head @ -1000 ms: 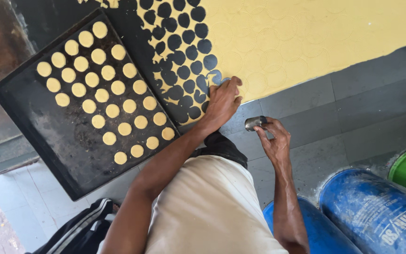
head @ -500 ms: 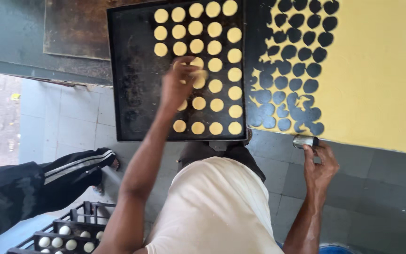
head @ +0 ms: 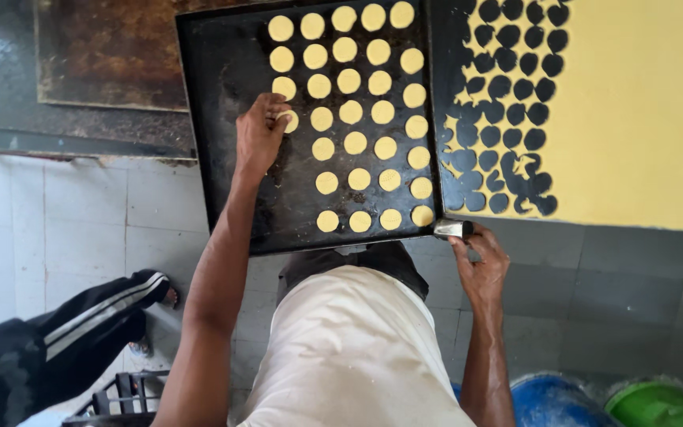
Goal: The person uses a circular cutter to punch out rounds from a sheet of dough, places the rounds onto a dark baking tray, and then gathers the scrap dough together.
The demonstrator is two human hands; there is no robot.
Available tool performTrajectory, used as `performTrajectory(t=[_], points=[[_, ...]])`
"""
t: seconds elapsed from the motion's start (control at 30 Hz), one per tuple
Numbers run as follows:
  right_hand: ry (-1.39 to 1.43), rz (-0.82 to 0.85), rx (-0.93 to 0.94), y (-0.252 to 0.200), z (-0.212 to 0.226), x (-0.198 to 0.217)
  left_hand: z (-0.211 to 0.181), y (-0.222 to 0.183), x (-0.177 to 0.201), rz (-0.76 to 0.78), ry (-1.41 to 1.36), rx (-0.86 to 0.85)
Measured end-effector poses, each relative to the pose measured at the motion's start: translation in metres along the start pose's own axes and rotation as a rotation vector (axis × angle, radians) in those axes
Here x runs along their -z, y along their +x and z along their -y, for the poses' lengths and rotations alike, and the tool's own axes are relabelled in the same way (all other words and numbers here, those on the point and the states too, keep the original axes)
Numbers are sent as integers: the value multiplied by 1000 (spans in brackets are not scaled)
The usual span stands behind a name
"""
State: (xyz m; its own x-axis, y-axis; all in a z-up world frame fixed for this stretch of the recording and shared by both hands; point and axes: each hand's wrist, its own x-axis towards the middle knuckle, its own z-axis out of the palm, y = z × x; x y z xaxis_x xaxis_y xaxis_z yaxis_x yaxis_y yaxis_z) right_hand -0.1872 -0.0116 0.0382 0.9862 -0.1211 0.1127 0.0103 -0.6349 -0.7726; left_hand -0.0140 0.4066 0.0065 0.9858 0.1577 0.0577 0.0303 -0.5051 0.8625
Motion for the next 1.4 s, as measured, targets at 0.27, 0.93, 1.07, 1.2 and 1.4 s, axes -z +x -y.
performTrajectory(t=[0.27,0.93,1.07,1.2,1.4], points=[[-30,-93,-38,-15,9,6,-4,0,4,-35,25,-138],[-543,-34,63,73,-90,143,-33,-72,-9,-93,440,-217],[-699,62,176,78,-110,126,-42,-82,-10,-72,403,-207],[-516,174,19,108,-114,135,-47,-101,4,-62,275,-157],[-441,201,-21,130,-39,139,-31,-119,34,-28,250,11]])
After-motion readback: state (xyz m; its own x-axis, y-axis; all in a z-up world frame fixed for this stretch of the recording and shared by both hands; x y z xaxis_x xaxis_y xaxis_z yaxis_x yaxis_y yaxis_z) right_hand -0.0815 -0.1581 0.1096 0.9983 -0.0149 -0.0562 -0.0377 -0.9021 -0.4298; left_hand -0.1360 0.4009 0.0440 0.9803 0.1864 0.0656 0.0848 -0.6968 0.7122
